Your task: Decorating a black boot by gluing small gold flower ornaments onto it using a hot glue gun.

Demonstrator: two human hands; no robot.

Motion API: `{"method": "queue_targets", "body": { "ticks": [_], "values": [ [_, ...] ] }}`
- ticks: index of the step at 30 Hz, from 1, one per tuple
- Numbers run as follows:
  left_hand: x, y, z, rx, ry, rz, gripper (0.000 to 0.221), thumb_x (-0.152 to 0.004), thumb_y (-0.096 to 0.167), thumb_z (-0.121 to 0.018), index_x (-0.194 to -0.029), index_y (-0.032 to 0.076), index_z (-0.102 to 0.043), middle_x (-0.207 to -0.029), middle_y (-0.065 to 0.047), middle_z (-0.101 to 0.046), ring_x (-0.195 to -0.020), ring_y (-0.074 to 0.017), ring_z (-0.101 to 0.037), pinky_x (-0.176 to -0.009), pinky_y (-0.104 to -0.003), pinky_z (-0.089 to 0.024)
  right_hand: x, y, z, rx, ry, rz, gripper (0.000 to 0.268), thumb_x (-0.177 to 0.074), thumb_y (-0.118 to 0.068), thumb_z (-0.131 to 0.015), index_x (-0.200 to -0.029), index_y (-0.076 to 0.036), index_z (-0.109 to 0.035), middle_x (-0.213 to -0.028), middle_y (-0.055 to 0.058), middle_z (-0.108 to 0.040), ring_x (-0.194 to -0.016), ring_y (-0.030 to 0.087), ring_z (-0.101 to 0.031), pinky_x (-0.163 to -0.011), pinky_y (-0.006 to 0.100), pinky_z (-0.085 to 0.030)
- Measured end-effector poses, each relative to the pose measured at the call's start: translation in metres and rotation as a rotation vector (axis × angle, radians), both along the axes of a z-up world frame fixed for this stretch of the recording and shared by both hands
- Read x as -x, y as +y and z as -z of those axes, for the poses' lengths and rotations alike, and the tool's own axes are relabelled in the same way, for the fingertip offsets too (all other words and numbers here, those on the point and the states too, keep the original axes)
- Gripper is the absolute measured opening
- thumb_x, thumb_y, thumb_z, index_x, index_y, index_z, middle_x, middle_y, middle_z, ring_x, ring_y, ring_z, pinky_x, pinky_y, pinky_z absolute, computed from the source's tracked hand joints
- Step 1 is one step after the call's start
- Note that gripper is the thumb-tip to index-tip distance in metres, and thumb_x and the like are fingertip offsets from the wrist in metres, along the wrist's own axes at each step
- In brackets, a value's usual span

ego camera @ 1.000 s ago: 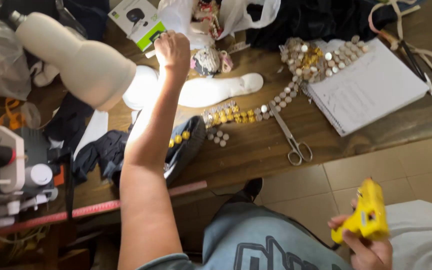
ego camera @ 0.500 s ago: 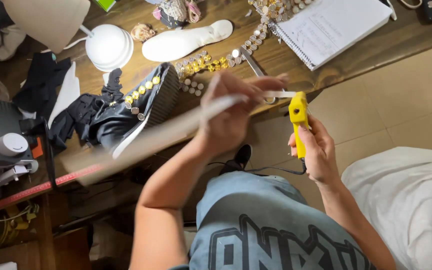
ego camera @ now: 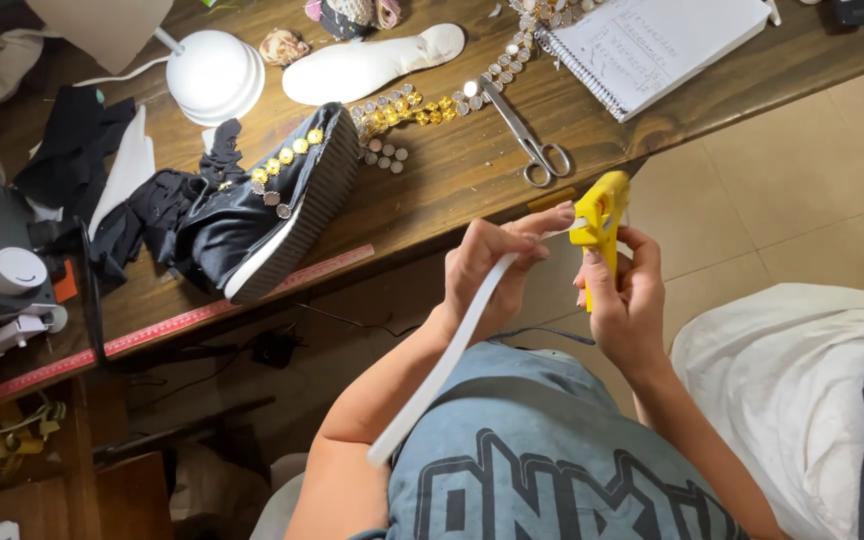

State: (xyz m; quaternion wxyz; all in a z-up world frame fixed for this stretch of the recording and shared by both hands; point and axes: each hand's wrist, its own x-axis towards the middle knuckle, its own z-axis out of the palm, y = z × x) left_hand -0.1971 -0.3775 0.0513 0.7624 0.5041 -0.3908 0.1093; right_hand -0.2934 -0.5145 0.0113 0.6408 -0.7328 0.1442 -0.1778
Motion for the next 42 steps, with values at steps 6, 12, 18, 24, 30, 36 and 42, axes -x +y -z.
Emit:
{"method": "queue_targets", "body": {
  "ticks": [6,12,18,24,30,36,42],
  "values": [
    [0.014,0.015,0.007,0.069,-0.067,-0.068,0.012,-0.098,0.0,-0.065,-0.09,-0.002,-0.056,-0.114,-0.029,-0.073,-0.111,-0.0434,-0.072,-0.097,-0.05,-0.057,-0.002,0.015,0.013,0.4,-0.097,0.144,0.053,-0.105,-0.015,-0.066,-0.145,0.003,-0.036,-0.105,0.027,-0.066,-0.078,0.036,-0.068,-0.082,0.047,-0.057],
    [0.024,0.03,0.033,0.082,0.008,-0.161,0.013,-0.102,0.002,-0.062,-0.092,-0.002,-0.056,-0.114,-0.029,-0.074,-0.111,-0.0417,-0.071,-0.092,-0.044,-0.058,-0.01,0.035,0.004,0.492,-0.183,0.198,0.064,-0.099,-0.012,-0.077,-0.147,-0.001,-0.036,-0.109,0.028,-0.064,-0.097,0.046,-0.07,-0.09,0.058,-0.057],
    [0.02,0.043,0.037,0.048,0.023,-0.193,0.011,-0.099,-0.002,-0.064,-0.091,-0.003,-0.057,-0.116,-0.03,-0.073,-0.109,-0.0417,-0.071,-0.088,-0.042,-0.06,-0.021,0.054,0.0,0.577,-0.235,0.214,0.071,-0.094,-0.004,-0.082,-0.149,0.002,-0.036,-0.112,0.03,-0.065,-0.101,0.051,-0.068,-0.089,0.061,-0.056],
    [0.01,0.064,0.033,0.149,0.219,-0.002,0.015,-0.102,-0.001,-0.06,-0.092,-0.004,-0.049,-0.115,-0.034,-0.071,-0.11,-0.0438,-0.069,-0.088,-0.05,-0.06,-0.018,0.061,-0.001,0.615,-0.313,0.229,0.073,-0.093,-0.005,-0.083,-0.149,0.003,-0.036,-0.109,0.031,-0.065,-0.1,0.052,-0.069,-0.087,0.061,-0.057],
    [0.02,0.071,0.051,0.308,0.53,0.167,0.015,-0.104,-0.002,-0.058,-0.102,-0.001,-0.042,-0.119,-0.037,-0.068,-0.106,-0.0459,-0.069,-0.089,-0.053,-0.061,-0.019,0.054,0.015,0.746,-0.458,0.265,0.081,-0.089,-0.005,-0.086,-0.151,0.006,-0.036,-0.114,0.028,-0.065,-0.104,0.046,-0.07,-0.09,0.054,-0.058],
    [0.019,0.081,0.007,0.103,0.389,-0.072,0.019,-0.099,-0.002,-0.065,-0.093,-0.002,-0.047,-0.106,-0.031,-0.074,-0.095,-0.0373,-0.076,-0.082,-0.045,-0.064,-0.018,0.048,0.002,0.862,-0.541,0.241,0.081,-0.088,-0.001,-0.087,-0.15,0.009,-0.037,-0.113,0.027,-0.066,-0.1,0.043,-0.071,-0.089,0.052,-0.059],
    [0.014,0.082,-0.013,-0.046,0.155,-0.142,0.017,-0.096,-0.007,-0.067,-0.087,-0.002,-0.053,-0.101,-0.026,-0.076,-0.092,-0.0339,-0.077,-0.078,-0.04,-0.065,-0.02,0.053,0.003,0.822,-0.578,0.288,0.082,-0.087,-0.01,-0.092,-0.143,0.018,-0.039,-0.101,0.026,-0.068,-0.089,0.04,-0.074,-0.082,0.044,-0.061]
  ]
}}
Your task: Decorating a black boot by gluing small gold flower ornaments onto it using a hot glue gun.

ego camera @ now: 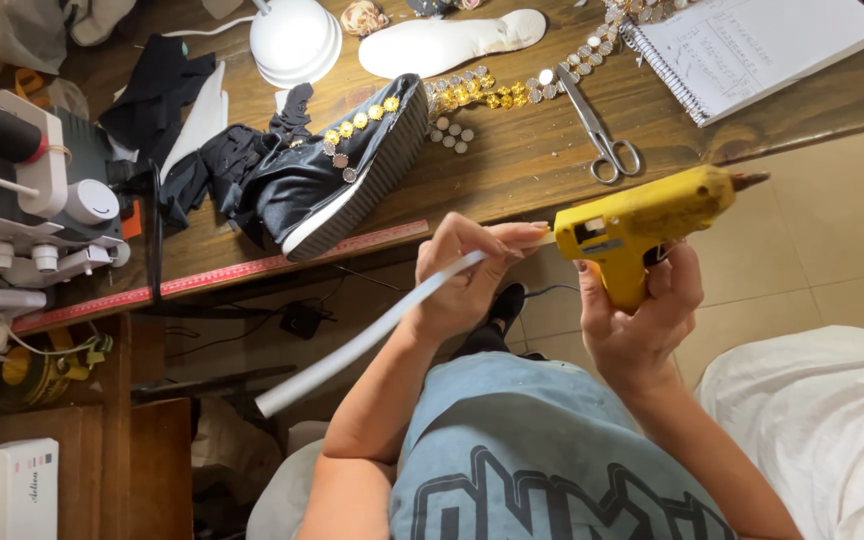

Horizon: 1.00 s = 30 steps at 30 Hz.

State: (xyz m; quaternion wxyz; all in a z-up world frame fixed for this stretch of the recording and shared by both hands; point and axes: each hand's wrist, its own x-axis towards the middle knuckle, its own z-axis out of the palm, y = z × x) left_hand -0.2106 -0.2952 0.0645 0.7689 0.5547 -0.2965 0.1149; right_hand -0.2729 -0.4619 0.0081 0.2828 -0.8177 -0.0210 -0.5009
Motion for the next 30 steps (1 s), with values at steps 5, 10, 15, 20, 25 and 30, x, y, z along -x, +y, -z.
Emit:
{"method": "queue_targets", "body": {
  "ticks": [5,10,15,20,25,30],
  "values": [
    [0.006,-0.015,-0.003,-0.021,-0.062,-0.158,0.015,-0.096,-0.006,-0.066,-0.089,-0.002,-0.053,-0.102,-0.025,-0.077,-0.089,-0.034,-0.078,-0.077,-0.04,-0.065,0.002,0.007,-0.012,-0.335,0.182,-0.156,0.078,-0.091,-0.002,-0.085,-0.149,0.006,-0.034,-0.102,0.029,-0.066,-0.09,0.046,-0.073,-0.077,0.049,-0.06],
    [-0.003,-0.019,-0.01,-0.384,-0.251,-0.355,0.022,-0.093,0.01,-0.077,-0.114,0.012,-0.07,-0.11,-0.004,-0.079,-0.095,-0.0245,-0.078,-0.076,-0.035,-0.065,-0.029,-0.009,0.007,-0.634,0.408,-0.492,0.062,-0.096,0.005,-0.071,-0.147,0.003,-0.036,-0.104,0.022,-0.069,-0.092,0.027,-0.07,-0.079,0.04,-0.058],
    [-0.031,-0.028,0.002,-0.534,-0.553,-0.348,0.011,-0.1,0.009,-0.065,-0.111,0.011,-0.067,-0.107,-0.008,-0.075,-0.098,-0.0292,-0.074,-0.086,-0.041,-0.064,-0.063,-0.016,0.042,-0.721,0.36,-0.581,0.058,-0.088,0.01,-0.071,-0.14,0.0,-0.048,-0.114,0.016,-0.064,-0.105,0.02,-0.062,-0.095,0.036,-0.054],
    [-0.053,-0.054,0.039,-0.642,-0.743,-0.55,0.022,-0.087,0.022,-0.075,-0.106,0.016,-0.065,-0.101,-0.004,-0.074,-0.096,-0.0225,-0.07,-0.085,-0.037,-0.062,-0.075,-0.094,0.193,-0.343,0.678,-0.463,0.034,-0.093,0.015,-0.057,-0.127,0.015,-0.055,-0.094,0.018,-0.055,-0.081,0.021,-0.05,-0.083,0.033,-0.052],
    [-0.051,-0.013,0.03,-0.652,-0.703,-0.246,0.014,-0.107,0.013,-0.056,-0.113,0.005,-0.067,-0.127,-0.012,-0.063,-0.118,-0.0308,-0.06,-0.099,-0.047,-0.059,-0.086,-0.051,0.147,-0.962,0.776,-0.651,0.023,-0.098,0.001,-0.056,-0.12,0.005,-0.054,-0.091,0.012,-0.054,-0.083,0.018,-0.053,-0.084,0.03,-0.051],
    [-0.044,0.07,0.008,-0.693,-0.789,-0.32,0.019,-0.109,-0.003,-0.055,-0.123,-0.002,-0.067,-0.132,-0.013,-0.06,-0.107,-0.029,-0.064,-0.1,-0.045,-0.063,-0.104,0.015,0.092,-1.55,0.824,-0.723,0.015,-0.103,-0.012,-0.056,-0.115,-0.003,-0.054,-0.088,0.007,-0.052,-0.084,0.016,-0.056,-0.085,0.027,-0.05]
  ]
}}
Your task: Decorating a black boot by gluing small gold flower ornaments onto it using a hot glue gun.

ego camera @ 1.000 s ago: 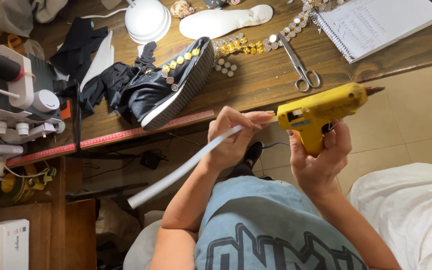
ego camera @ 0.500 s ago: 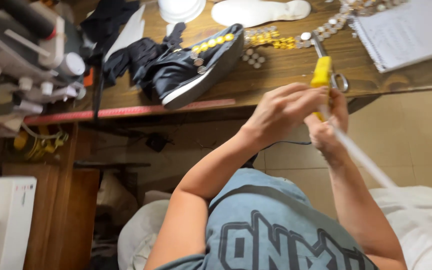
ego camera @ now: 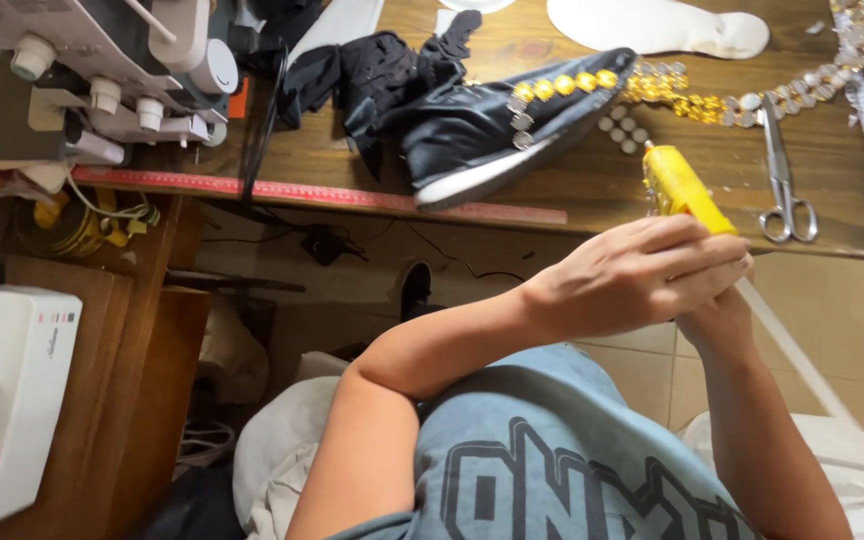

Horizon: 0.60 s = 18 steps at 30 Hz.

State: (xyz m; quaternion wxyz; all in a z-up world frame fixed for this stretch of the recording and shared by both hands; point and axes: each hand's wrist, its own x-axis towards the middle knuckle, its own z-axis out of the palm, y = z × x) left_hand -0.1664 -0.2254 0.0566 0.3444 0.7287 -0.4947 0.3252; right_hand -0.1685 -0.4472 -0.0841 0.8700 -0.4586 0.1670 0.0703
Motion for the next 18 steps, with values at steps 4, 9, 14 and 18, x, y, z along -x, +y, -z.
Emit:
{"method": "queue_targets", "body": {
  "ticks": [4,9,14,18],
  "values": [
    [-0.017,0.067,0.005,-0.008,-0.04,-0.02,0.02,-0.108,-0.006,-0.053,-0.12,-0.004,-0.069,-0.135,-0.012,-0.057,-0.097,-0.0266,-0.064,-0.092,-0.041,-0.062,-0.019,0.072,-0.042,-0.524,0.232,0.094,0.014,-0.108,-0.025,-0.056,-0.109,-0.011,-0.054,-0.085,0.001,-0.051,-0.085,0.014,-0.059,-0.086,0.024,-0.049],
    [-0.1,0.203,0.005,0.254,0.443,0.049,0.015,-0.107,0.003,-0.056,-0.12,0.001,-0.065,-0.121,-0.013,-0.064,-0.105,-0.027,-0.069,-0.093,-0.04,-0.057,-0.005,0.151,-0.101,0.768,-0.133,-0.082,0.014,-0.092,-0.003,-0.068,-0.103,0.004,-0.063,-0.082,0.012,-0.065,-0.062,0.015,-0.056,-0.057,0.025,-0.048],
    [-0.188,0.254,0.063,0.075,0.844,-0.301,0.035,-0.096,0.038,-0.07,-0.118,0.012,-0.062,-0.096,0.006,-0.082,-0.094,-0.0165,-0.076,-0.101,-0.036,-0.041,-0.011,0.2,-0.126,0.762,-0.089,-0.054,0.037,-0.094,-0.005,-0.06,-0.129,0.009,-0.057,-0.104,0.021,-0.07,-0.055,0.019,-0.052,-0.056,0.028,-0.047],
    [-0.209,0.244,0.061,-0.25,1.166,-0.231,0.067,-0.079,0.062,-0.071,-0.122,0.014,-0.052,-0.076,0.008,-0.08,-0.092,-0.0252,-0.074,-0.088,-0.041,-0.05,-0.002,0.221,-0.133,0.675,-0.12,0.083,0.039,-0.097,0.001,-0.051,-0.135,0.011,-0.048,-0.122,0.03,-0.062,-0.087,0.032,-0.062,-0.058,0.031,-0.048]
  ]
}}
